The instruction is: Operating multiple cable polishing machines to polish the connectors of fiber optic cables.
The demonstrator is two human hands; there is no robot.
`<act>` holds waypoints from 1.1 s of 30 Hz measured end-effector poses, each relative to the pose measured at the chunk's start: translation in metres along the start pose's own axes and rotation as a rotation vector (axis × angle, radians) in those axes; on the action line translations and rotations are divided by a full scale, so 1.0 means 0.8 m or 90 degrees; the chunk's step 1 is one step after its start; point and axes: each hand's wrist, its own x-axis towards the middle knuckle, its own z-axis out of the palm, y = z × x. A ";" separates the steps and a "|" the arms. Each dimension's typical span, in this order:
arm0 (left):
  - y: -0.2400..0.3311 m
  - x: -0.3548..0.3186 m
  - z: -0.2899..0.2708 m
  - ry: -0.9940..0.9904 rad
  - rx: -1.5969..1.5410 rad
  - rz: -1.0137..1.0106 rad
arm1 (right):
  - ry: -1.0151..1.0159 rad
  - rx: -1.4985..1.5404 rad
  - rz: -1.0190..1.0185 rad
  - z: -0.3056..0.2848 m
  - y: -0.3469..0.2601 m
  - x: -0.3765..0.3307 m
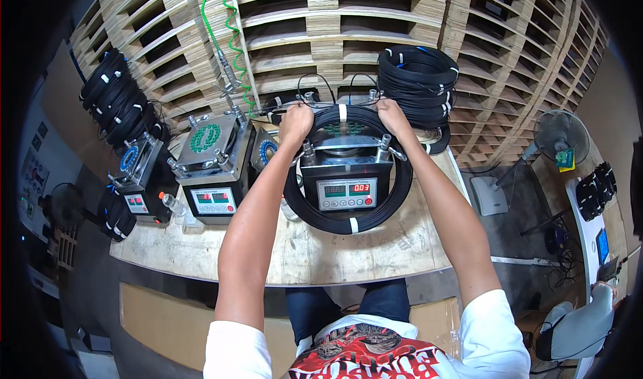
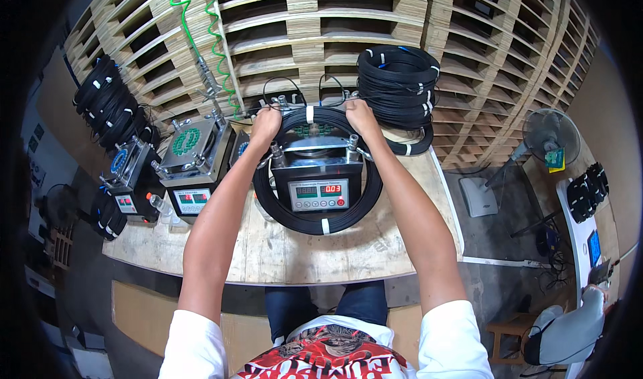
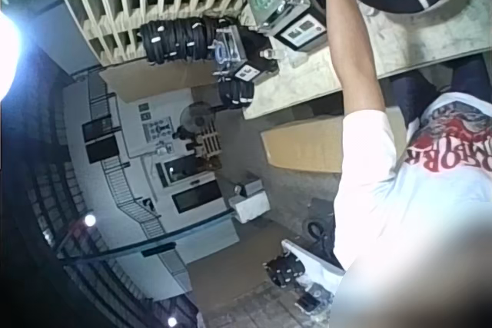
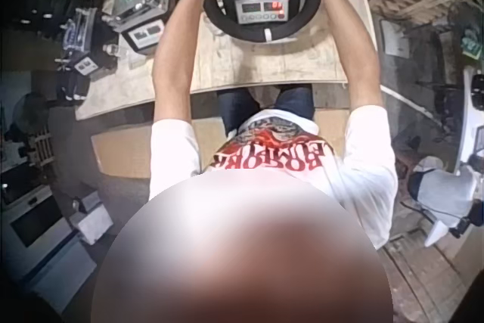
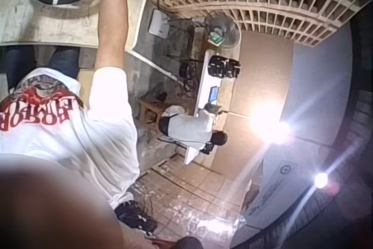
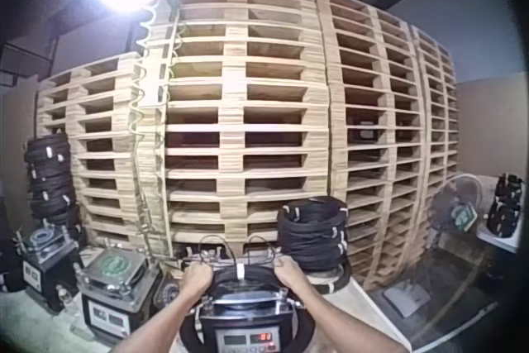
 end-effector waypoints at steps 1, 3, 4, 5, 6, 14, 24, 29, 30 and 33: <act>-0.002 0.000 -0.001 0.002 0.001 -0.001 | -0.016 -0.016 -0.012 0.001 -0.006 -0.002; -0.007 0.003 -0.001 0.028 -0.016 0.015 | 0.026 -0.017 0.022 0.005 -0.014 -0.014; -0.011 0.008 -0.001 0.032 -0.015 0.015 | 0.068 -0.019 0.058 0.007 -0.020 -0.017; -0.017 0.013 -0.001 0.022 -0.045 0.055 | 0.067 -0.016 0.055 0.006 -0.026 -0.014; -0.019 0.012 0.002 0.004 -0.075 0.095 | 0.073 -0.022 0.056 0.003 -0.027 -0.016; -0.023 0.014 0.009 -0.023 -0.117 0.150 | 0.073 0.078 0.014 -0.002 -0.027 -0.026; -0.020 0.014 0.010 -0.038 -0.149 0.114 | -0.035 0.265 0.061 -0.013 -0.023 -0.021; -0.044 0.030 0.011 -0.069 -0.285 0.191 | 0.043 0.441 0.072 0.005 -0.014 -0.014; -0.043 0.029 0.016 -0.068 -0.314 0.206 | 0.068 0.375 0.083 0.002 -0.013 -0.018; -0.029 0.026 0.023 -0.062 -0.318 0.227 | 0.111 0.216 0.076 -0.007 -0.011 -0.017</act>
